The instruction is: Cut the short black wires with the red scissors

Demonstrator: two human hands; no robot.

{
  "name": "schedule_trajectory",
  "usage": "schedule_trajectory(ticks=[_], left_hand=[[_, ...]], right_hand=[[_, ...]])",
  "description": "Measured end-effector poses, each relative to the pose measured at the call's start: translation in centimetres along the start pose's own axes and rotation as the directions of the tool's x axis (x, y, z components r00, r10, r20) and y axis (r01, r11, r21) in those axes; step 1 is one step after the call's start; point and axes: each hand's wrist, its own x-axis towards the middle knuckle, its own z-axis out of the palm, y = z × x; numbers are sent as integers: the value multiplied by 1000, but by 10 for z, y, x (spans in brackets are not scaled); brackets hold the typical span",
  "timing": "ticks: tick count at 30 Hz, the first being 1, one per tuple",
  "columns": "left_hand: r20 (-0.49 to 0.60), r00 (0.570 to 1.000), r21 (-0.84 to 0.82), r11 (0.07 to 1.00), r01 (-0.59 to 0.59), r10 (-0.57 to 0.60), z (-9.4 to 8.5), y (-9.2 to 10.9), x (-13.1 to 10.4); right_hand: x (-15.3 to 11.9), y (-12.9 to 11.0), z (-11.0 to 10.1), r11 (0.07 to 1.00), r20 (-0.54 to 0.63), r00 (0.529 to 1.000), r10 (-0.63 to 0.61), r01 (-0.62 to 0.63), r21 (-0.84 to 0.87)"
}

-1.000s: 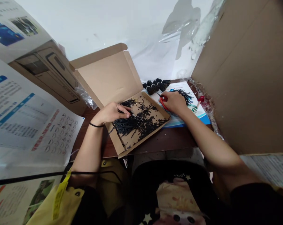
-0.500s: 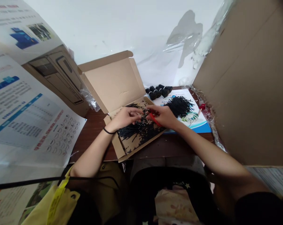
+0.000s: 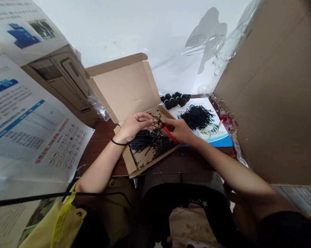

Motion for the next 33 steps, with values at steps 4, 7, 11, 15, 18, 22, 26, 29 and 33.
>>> schedule_trajectory(ticks=[4, 7, 11, 15, 18, 22, 26, 29, 33], left_hand=[[-45, 992, -149, 981, -124, 119, 4, 0, -1], [-37, 961, -154, 949, -277, 274, 9, -1, -4], [-19, 957, -180, 941, -287, 288, 15, -2, -5], [-17, 963, -145, 953, -267, 267, 18, -6, -3], [-30, 959, -143, 949, -282, 281, 19, -9, -2], [-10, 949, -160, 936, -313, 316, 20, -10, -2], [-22, 930, -151, 918, -367, 368, 22, -6, -5], [-82, 914, 19, 917, -398, 398, 24, -2, -9], [-114, 915, 229, 906, -355, 387, 27, -2, -10]], right_hand=[[1, 1, 0, 968, 8, 995, 100, -99, 228], [3, -1, 0, 896, 17, 981, 191, -182, 406], [3, -6, 1, 814, 123, 961, 248, -275, 511], [1, -10, 1, 803, 198, 952, 235, -305, 512], [1, -14, -3, 802, 199, 951, 236, -306, 513], [1, -18, -9, 801, 199, 947, 251, -318, 507], [1, -16, -10, 822, 203, 948, 244, -313, 475], [1, -12, -10, 886, 111, 967, 228, -254, 389], [0, -10, -12, 989, -139, 981, 135, -125, 77]])
